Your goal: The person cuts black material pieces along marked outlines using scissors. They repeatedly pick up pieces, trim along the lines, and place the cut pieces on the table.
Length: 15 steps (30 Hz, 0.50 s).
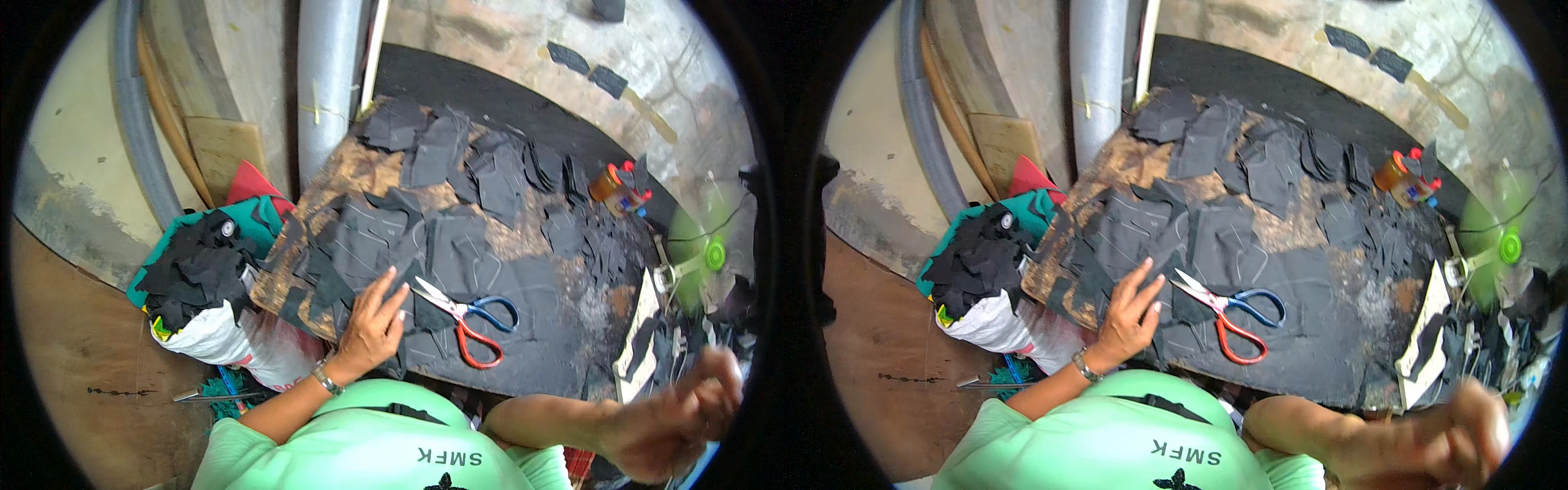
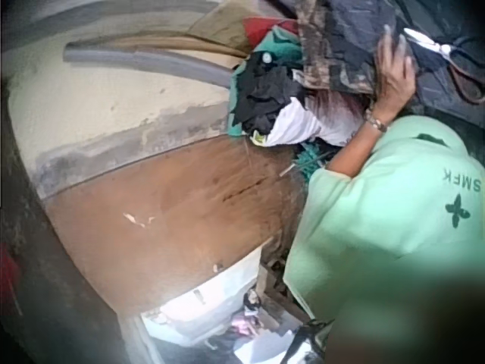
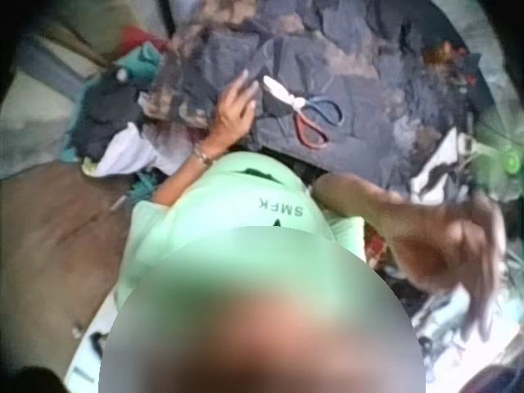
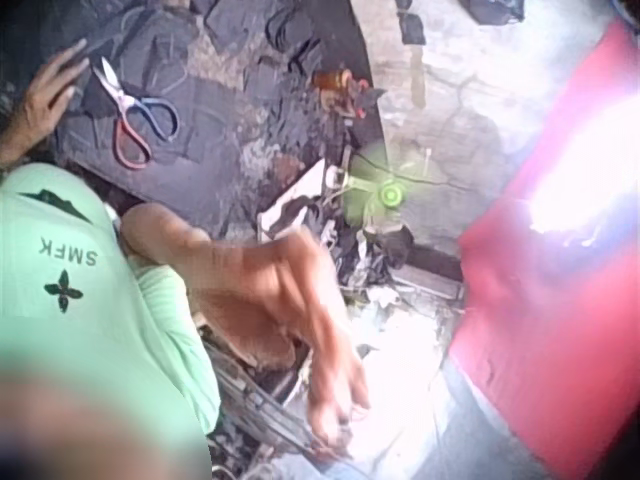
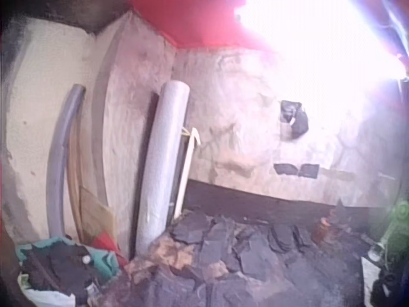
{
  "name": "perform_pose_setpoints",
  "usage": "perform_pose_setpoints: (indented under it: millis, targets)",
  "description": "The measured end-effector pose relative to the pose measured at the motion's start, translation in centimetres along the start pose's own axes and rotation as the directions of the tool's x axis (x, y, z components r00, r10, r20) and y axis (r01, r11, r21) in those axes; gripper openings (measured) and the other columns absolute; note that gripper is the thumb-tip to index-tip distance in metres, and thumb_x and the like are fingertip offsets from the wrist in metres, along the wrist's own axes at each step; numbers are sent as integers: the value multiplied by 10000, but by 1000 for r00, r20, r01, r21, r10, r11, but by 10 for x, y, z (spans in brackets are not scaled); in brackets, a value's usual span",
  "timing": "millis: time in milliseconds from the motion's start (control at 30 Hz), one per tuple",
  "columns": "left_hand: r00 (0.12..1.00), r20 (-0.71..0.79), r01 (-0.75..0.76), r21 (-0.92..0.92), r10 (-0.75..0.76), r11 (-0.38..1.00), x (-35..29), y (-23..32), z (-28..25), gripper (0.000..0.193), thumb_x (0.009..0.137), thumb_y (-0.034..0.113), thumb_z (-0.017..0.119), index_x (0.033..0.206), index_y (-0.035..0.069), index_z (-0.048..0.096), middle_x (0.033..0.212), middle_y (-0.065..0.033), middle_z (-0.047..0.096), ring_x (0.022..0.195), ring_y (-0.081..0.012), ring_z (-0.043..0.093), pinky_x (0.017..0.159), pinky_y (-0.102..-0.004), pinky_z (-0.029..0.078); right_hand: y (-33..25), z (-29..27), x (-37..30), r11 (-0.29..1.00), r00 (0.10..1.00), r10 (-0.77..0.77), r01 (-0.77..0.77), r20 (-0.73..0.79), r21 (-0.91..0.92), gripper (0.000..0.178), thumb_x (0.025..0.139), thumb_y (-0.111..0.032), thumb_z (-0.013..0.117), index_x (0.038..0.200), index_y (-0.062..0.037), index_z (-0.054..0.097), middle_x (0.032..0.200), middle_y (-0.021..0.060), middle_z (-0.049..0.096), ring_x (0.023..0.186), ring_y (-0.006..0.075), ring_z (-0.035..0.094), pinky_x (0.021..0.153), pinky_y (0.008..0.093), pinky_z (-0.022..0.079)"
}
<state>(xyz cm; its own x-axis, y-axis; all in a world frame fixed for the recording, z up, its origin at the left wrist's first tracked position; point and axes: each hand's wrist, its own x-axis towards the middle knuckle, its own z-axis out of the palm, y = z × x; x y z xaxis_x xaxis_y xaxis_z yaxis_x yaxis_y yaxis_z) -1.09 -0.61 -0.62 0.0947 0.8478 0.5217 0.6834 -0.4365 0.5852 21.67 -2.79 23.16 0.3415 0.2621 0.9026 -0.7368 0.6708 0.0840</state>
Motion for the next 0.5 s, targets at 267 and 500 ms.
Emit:
perform_pose_setpoints:
  millis: [267, 500]
  targets:
    - [1000, -27, 12, -54, -14, 998, -1, -4, 0, 384, 833, 15, 554, 1214, -28, 572, 1295, -201, 525, 1223, -358, 481, 1030, -423, 367, -14, -86, -126, -320, 450, 771, -339, -451, -885, 433, 783, 77, 478, 1192, -16, 586, 1214, 202, 554, 1115, 348, 543, 949, 418, 427]
    - [991, -17, 132, 18, -132, 991, -3, -10, 7, 452, 848, 96, 568, 1286, -5, 519, 1333, -181, 505, 1273, -341, 433, 1054, -420, 320, -31, -102, -187, -492, 421, 795, 26, -437, -870, 529, 746, 34, 573, 1265, -42, 501, 1146, 184, 500, 1071, 332, 493, 977, 432, 339]
